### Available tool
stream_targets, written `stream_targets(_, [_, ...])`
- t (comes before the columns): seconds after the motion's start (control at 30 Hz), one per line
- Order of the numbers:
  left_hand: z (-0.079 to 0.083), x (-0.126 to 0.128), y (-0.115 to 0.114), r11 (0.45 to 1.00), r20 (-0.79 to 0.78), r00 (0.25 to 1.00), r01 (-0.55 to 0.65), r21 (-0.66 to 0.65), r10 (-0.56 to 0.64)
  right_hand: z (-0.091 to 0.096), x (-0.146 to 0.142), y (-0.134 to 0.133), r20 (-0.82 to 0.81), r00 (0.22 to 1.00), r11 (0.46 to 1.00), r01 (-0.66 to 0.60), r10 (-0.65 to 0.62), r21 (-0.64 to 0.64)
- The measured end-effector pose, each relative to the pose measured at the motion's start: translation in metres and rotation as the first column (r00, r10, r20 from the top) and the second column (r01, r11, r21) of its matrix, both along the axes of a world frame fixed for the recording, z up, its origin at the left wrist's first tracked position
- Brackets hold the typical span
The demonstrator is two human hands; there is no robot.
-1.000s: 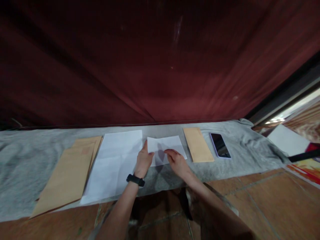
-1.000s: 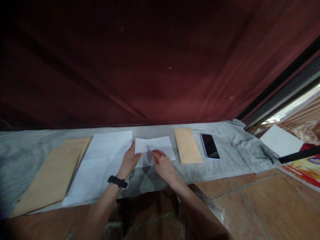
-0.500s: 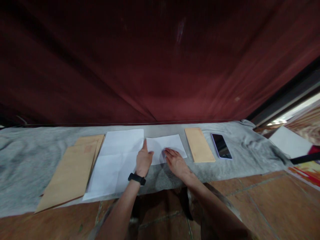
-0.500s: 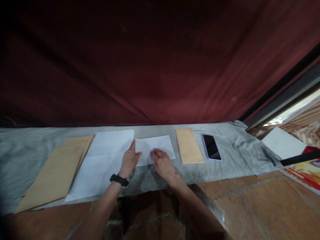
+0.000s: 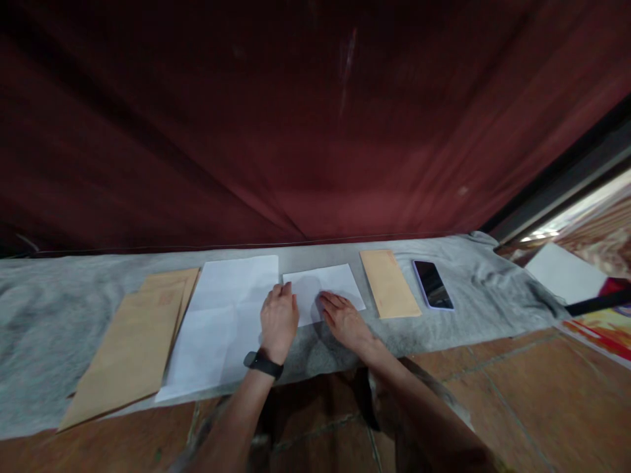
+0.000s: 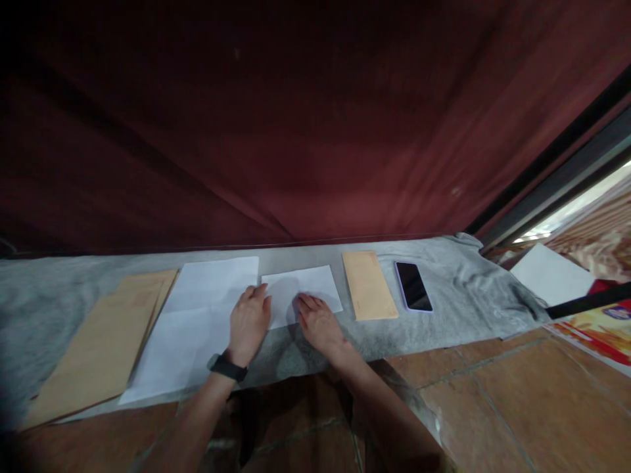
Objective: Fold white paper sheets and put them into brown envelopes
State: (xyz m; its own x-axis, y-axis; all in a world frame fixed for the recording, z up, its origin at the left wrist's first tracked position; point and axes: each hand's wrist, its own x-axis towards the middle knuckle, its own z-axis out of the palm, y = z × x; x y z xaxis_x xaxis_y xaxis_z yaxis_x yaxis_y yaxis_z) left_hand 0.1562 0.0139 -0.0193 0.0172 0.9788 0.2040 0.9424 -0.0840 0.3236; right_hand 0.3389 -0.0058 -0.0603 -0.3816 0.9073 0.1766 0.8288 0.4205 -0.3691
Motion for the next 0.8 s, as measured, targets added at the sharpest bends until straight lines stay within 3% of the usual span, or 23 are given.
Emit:
stream_targets(0.1, [-0.014,0.016,0.005,0.955,0.161,0.941,0.293,0.05,-0.297,0.002,0.0,-0.001,0.004,1.0,1.0,-0.016,0.016,-0.025])
stream_targets(0.2, [-0.031,0.029,0.01,0.899,0.205,0.877,0.436,0.043,-0.435,0.007,0.001,-0.003,0.028,0.999,0.997,-0.03,0.032,-0.074])
stream_targets(0.3, [-0.038,0.034,0.013,0.88,0.148,0.868,0.474,0.035,-0.474,0.016,0.004,-0.006,0.05,0.997,0.993,-0.046,0.052,-0.108])
stream_targets(0.43, [-0.036,0.034,0.015,0.863,0.054,0.862,0.505,0.007,-0.504,0.023,0.006,-0.011,0.055,0.995,0.99,-0.071,0.078,-0.12])
stream_targets(0.8, [-0.042,0.043,0.036,0.916,-0.049,0.915,0.397,-0.05,-0.4,0.031,0.007,-0.02,0.021,0.997,0.993,-0.079,0.081,-0.084])
